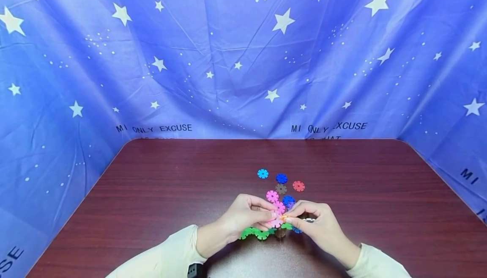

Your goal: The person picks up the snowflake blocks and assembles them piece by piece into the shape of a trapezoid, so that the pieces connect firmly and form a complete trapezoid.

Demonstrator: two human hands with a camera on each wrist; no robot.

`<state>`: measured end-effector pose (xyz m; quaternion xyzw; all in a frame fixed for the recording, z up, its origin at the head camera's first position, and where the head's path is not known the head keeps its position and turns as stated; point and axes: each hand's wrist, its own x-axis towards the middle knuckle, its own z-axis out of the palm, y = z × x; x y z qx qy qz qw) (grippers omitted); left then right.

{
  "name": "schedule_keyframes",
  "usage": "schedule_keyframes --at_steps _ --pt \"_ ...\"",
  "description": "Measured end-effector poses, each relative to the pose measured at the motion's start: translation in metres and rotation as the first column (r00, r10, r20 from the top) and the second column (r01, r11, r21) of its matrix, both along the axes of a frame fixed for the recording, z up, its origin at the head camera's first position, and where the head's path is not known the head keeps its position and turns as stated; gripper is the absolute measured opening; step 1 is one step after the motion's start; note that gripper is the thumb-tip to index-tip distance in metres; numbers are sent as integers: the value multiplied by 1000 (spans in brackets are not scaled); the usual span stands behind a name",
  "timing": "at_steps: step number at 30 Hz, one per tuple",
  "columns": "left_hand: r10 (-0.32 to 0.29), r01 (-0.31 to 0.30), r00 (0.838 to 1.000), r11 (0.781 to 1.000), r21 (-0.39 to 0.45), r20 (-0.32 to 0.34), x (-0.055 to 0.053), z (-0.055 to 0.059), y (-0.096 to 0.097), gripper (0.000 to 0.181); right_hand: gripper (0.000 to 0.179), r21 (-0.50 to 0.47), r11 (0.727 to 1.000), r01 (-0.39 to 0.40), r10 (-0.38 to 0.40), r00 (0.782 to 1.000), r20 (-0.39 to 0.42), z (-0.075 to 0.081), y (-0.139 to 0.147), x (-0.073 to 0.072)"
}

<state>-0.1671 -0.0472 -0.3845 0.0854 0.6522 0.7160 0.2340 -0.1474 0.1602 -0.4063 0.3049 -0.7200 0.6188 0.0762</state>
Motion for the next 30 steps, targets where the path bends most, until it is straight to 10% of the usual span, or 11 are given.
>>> schedule_keyframes --at_steps 12,30 --pt "-189 179 977 979 -96 -98 -25 -2 -14 28 17 30 999 16 -18 997 74 0 9 -1" --pt "-264 231 952 951 -204 -154 -87 -27 -10 38 21 75 994 -83 77 994 75 8 28 -3"
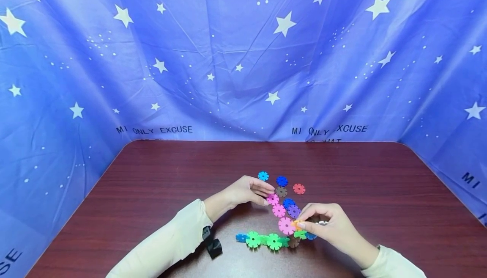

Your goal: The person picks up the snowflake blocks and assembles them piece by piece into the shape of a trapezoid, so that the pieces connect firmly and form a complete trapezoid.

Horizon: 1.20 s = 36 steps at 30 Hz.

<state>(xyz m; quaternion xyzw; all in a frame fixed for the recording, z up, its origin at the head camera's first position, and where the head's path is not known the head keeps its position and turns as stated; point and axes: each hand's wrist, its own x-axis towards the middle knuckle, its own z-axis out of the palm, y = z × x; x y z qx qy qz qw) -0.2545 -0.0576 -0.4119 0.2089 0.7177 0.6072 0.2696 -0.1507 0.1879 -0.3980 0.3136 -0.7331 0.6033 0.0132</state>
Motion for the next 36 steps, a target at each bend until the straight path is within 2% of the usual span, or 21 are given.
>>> schedule_keyframes --at_steps 3,8,11,17,20,26,30,36 --pt "-26 26 1000 1000 -18 -14 -5 -4 1 40 23 -10 1000 -12 12 1000 -10 0 3 -1" --pt "-31 28 998 999 -46 -47 -11 -8 4 40 23 14 1000 27 -27 999 -20 0 7 -3" --pt "-33 21 994 994 -106 -108 -12 -9 7 39 24 4 999 33 -33 999 -25 -1 8 -4" --pt "-73 15 962 976 -218 -263 -15 -11 11 38 22 -1 999 41 -41 999 5 -1 9 -6" --pt "-89 11 948 969 -247 -306 -16 -11 11 35 20 20 998 65 -66 997 31 -1 8 -6" --pt "-124 12 917 959 -285 -379 -15 -8 12 30 20 17 998 64 -64 998 10 -3 6 -6" --pt "-139 22 918 953 -301 -372 -11 -5 11 31 18 20 997 76 -77 997 32 -2 4 -5" --pt "-110 15 931 964 -265 -349 -6 -3 7 28 20 -4 998 60 -60 998 -19 -4 2 -7"
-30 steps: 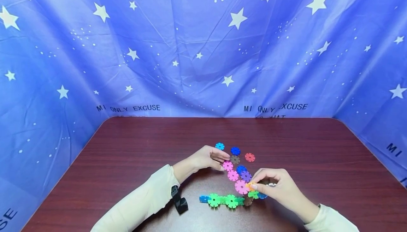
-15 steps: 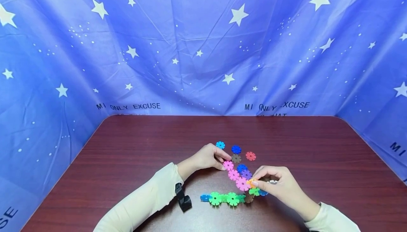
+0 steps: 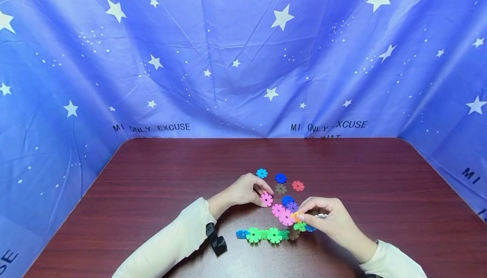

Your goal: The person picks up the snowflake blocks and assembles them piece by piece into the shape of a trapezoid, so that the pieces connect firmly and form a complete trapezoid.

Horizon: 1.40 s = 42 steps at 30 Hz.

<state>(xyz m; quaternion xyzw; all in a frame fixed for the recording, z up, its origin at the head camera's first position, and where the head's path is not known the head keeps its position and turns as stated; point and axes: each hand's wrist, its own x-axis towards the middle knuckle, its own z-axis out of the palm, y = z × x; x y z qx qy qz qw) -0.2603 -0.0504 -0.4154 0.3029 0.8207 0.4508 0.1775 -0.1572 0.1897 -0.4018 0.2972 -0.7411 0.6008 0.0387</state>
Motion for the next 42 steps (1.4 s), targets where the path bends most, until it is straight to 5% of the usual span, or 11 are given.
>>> schedule_keyframes --at_steps 4,14,24,32,42 --pt "8 -9 1000 999 45 22 -1 -3 -6 23 19 -8 1000 -2 2 1000 -1 0 -2 0" --pt "-28 -17 975 980 200 220 5 1 -28 18 16 -2 999 41 -41 999 13 2 -4 2" --pt "35 -68 991 964 258 131 40 23 -27 13 12 33 989 142 -143 989 25 3 -4 0" --pt "157 -183 982 932 314 106 66 32 -20 10 9 33 988 149 -150 987 49 5 -7 2" --pt "213 -208 977 930 304 16 83 35 -16 8 10 29 985 172 -173 984 41 5 -9 4"
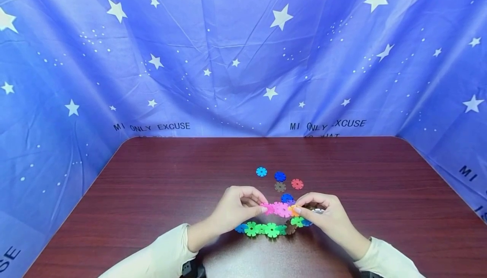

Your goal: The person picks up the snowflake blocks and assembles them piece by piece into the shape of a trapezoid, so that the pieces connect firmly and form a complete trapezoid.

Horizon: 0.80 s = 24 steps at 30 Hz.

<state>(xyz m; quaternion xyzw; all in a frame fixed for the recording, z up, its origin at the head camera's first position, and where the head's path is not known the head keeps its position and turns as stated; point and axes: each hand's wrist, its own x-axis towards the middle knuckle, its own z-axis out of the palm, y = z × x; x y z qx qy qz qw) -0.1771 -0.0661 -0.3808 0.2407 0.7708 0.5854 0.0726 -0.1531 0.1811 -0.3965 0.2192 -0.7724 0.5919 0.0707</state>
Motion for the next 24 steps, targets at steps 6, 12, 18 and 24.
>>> schedule_keyframes --at_steps 6,12,18,24 --pt "-5 4 999 1000 -7 -48 2 2 2 7 11 -15 1000 -4 4 1000 4 -1 -1 0" --pt "-4 2 996 1000 -16 -92 3 1 4 9 12 -15 1000 4 -4 1000 2 -1 -1 0" --pt "-5 6 992 1000 8 -127 4 -1 8 10 13 -24 1000 5 -6 1000 -7 -1 -3 1" --pt "24 -18 989 999 41 -145 7 -2 10 12 13 -32 999 26 -27 999 -33 -3 -5 2"
